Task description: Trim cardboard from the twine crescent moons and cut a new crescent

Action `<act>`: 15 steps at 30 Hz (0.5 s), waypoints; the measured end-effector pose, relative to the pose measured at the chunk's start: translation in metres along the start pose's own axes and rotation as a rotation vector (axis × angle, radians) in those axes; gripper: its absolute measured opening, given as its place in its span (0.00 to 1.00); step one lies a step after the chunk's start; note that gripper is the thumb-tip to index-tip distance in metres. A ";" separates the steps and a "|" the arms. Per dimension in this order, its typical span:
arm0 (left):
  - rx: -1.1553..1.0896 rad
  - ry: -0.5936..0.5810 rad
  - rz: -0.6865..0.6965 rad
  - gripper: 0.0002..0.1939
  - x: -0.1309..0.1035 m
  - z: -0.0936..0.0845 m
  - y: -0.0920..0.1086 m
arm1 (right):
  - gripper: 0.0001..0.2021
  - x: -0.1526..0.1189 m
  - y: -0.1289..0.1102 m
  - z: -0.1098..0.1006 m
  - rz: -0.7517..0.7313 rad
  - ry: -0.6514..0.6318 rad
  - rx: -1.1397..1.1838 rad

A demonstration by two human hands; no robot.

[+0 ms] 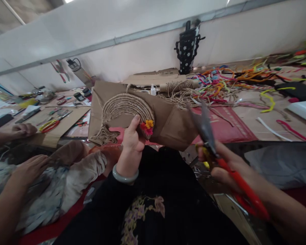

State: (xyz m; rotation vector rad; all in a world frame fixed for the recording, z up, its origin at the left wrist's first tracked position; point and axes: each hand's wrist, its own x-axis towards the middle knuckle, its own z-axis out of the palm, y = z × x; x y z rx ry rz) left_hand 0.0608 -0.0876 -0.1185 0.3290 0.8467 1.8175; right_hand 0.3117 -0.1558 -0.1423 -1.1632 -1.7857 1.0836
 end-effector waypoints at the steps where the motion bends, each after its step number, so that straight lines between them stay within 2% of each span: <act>1: 0.000 -0.002 0.011 0.05 0.000 -0.001 0.000 | 0.25 0.002 0.000 0.004 0.021 -0.091 0.021; 2: 0.001 -0.006 0.022 0.06 0.000 -0.002 0.001 | 0.24 0.005 0.000 0.007 0.056 -0.141 0.029; 5: 0.002 -0.024 0.060 0.10 0.004 -0.007 0.000 | 0.24 0.015 -0.003 0.014 0.129 -0.160 0.007; 10: 0.032 -0.025 0.154 0.16 0.011 -0.016 -0.003 | 0.26 0.024 -0.008 0.019 0.149 -0.219 0.008; 15: 0.038 -0.023 0.133 0.17 0.012 -0.018 -0.001 | 0.31 0.027 -0.003 0.020 0.124 -0.286 0.058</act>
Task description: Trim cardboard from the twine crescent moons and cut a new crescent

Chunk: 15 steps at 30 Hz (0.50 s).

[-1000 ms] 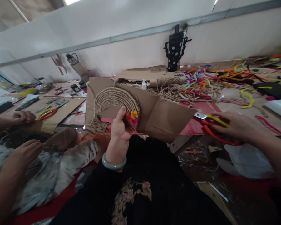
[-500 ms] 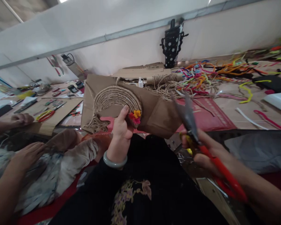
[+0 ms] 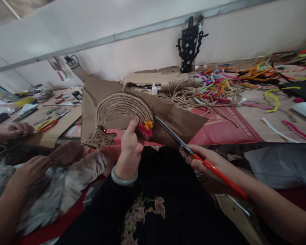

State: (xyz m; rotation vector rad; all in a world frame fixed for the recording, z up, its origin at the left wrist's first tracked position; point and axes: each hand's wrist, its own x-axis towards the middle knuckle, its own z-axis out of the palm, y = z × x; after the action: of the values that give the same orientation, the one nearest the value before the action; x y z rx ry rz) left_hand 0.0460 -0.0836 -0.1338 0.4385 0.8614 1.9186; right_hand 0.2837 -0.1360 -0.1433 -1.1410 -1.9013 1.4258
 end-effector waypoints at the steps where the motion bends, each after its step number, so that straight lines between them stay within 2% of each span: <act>1: -0.002 -0.001 -0.006 0.17 -0.001 0.000 0.000 | 0.32 0.001 0.001 0.000 -0.004 -0.014 0.014; 6: 0.000 -0.017 -0.076 0.16 -0.008 0.003 0.000 | 0.35 0.009 0.007 -0.001 -0.026 -0.089 0.056; 10: 0.000 -0.001 -0.159 0.13 -0.014 0.008 0.001 | 0.36 0.013 0.008 0.001 -0.081 -0.054 0.056; 15: -0.003 -0.001 -0.176 0.12 -0.016 0.008 0.003 | 0.32 0.015 0.008 0.002 -0.123 -0.038 0.061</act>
State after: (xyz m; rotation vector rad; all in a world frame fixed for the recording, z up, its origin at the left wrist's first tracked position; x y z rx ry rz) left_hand 0.0569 -0.0952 -0.1256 0.3492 0.8670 1.7575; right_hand 0.2767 -0.1239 -0.1530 -0.9577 -1.9063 1.4365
